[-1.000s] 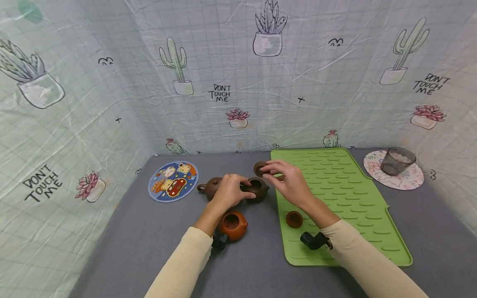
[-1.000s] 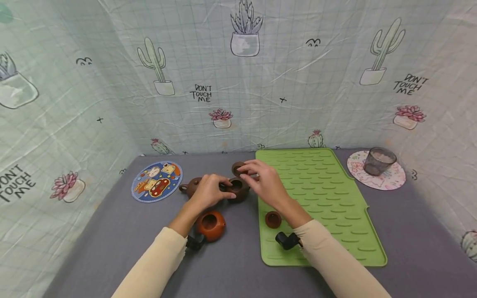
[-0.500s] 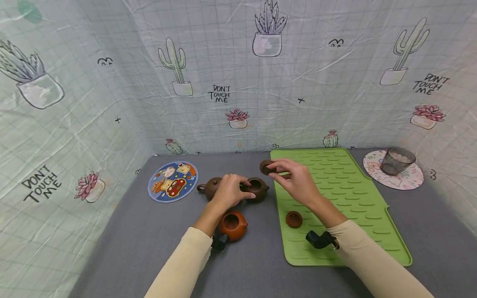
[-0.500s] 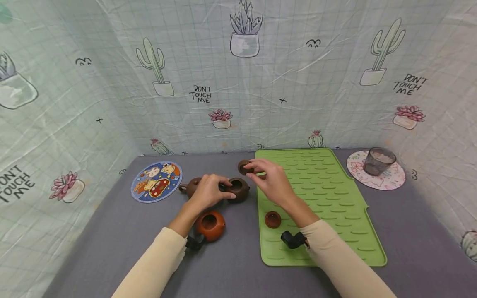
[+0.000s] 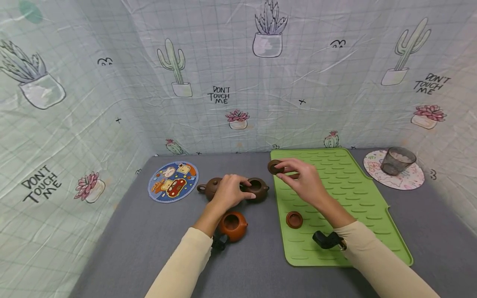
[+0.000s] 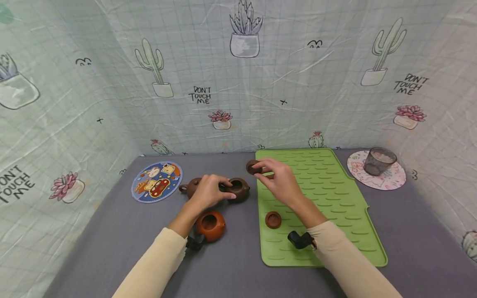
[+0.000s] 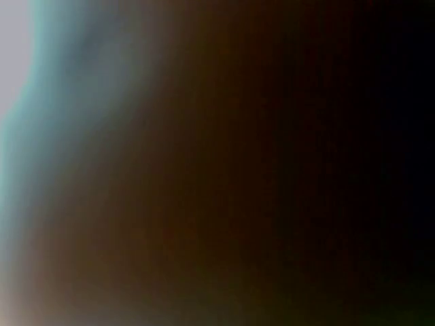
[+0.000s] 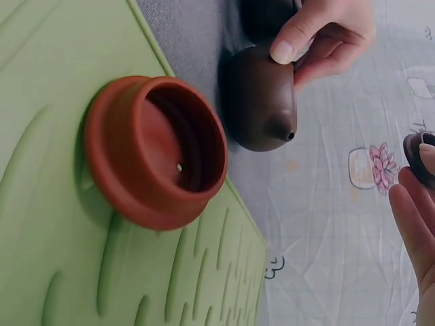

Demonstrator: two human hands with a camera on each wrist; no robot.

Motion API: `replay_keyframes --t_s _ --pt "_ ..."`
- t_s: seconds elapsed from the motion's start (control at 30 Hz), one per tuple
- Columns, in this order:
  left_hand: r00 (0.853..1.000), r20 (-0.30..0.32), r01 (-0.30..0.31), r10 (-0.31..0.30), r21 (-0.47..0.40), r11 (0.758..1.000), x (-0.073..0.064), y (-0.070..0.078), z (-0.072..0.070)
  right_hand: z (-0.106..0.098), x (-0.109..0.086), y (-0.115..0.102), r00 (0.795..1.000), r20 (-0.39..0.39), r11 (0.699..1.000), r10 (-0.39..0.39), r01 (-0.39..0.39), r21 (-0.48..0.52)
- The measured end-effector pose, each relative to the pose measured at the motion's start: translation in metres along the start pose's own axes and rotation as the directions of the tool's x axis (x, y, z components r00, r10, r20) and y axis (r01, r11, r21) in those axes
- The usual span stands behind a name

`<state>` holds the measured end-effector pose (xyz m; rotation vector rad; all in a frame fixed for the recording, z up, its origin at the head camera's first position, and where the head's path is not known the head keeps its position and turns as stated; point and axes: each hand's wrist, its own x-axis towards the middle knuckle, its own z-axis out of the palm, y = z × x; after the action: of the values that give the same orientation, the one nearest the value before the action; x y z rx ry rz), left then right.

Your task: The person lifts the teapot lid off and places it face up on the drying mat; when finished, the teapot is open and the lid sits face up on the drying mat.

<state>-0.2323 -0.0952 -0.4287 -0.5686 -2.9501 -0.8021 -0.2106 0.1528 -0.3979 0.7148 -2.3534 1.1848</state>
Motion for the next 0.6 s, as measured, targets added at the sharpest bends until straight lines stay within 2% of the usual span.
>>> replay_keyframes --t_s 0.6 --pt "1.000 0.002 0.009 -0.009 -0.027 1.000 0.000 -0.002 0.000 -0.005 -0.009 0.015 0.998 0.049 0.999 0.047 -0.046 -0.020"
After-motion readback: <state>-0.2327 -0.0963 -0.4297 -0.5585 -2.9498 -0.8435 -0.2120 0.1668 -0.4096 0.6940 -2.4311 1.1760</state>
